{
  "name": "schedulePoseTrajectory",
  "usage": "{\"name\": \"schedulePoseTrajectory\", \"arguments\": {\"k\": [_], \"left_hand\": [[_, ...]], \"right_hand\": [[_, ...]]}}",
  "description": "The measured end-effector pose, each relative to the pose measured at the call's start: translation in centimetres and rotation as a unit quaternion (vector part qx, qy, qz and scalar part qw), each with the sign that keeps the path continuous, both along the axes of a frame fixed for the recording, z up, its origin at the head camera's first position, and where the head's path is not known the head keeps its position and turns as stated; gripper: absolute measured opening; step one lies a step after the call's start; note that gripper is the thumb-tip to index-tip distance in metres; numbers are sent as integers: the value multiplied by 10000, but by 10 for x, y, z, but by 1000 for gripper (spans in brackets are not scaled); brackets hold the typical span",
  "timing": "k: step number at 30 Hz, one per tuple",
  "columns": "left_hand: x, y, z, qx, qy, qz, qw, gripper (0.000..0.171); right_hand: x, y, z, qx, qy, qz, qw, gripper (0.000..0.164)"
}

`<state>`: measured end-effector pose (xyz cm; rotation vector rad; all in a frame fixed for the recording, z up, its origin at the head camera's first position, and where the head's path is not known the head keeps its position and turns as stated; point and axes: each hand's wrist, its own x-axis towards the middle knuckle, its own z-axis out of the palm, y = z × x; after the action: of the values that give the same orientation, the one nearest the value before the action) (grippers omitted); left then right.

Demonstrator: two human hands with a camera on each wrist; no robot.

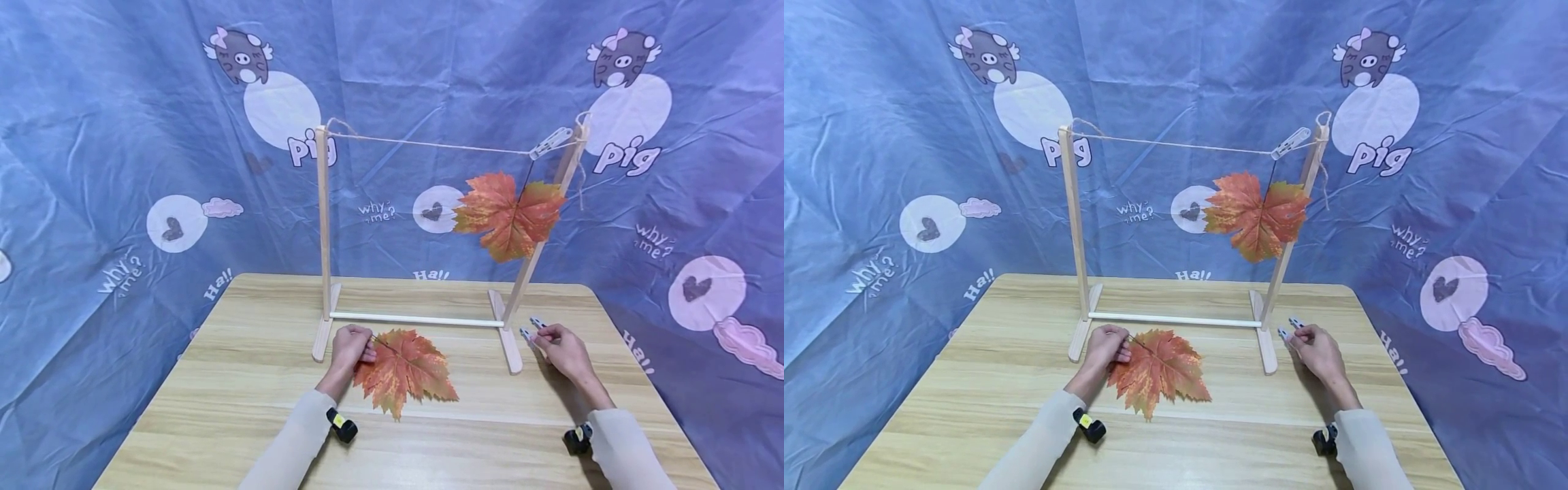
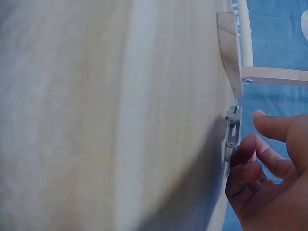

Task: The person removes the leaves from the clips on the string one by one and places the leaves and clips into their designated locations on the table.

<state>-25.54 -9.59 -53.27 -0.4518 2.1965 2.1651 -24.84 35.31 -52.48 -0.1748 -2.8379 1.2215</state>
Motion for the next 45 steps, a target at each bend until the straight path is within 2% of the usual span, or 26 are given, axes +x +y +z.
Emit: {"name": "schedulePoseTrajectory", "arguments": {"k": [6, 9, 13, 21, 34, 45], "left_hand": [[-3, 0, 8, -220, 184, 88, 9995, 14], [-4, 0, 12, -158, 303, 129, 9993, 13], [-6, -2, 15, -24, 450, 141, 9989, 11], [-9, -5, 27, -480, 703, 275, 9960, 13], [-14, -5, 54, -603, 1024, 288, 9925, 10], [-15, 1, 83, -507, 1213, 80, 9913, 9]], "right_hand": [[-1, 0, 10, 296, 372, 1, 9989, 25], [-2, 0, 15, 513, 538, -42, 9972, 29], [-2, -3, 19, 553, 567, -82, 9968, 31], [-4, -10, 36, 592, 751, 9, 9954, 30], [-8, -20, 73, 718, 1085, 252, 9912, 33], [-6, -27, 110, 695, 1502, 445, 9852, 31]]}}
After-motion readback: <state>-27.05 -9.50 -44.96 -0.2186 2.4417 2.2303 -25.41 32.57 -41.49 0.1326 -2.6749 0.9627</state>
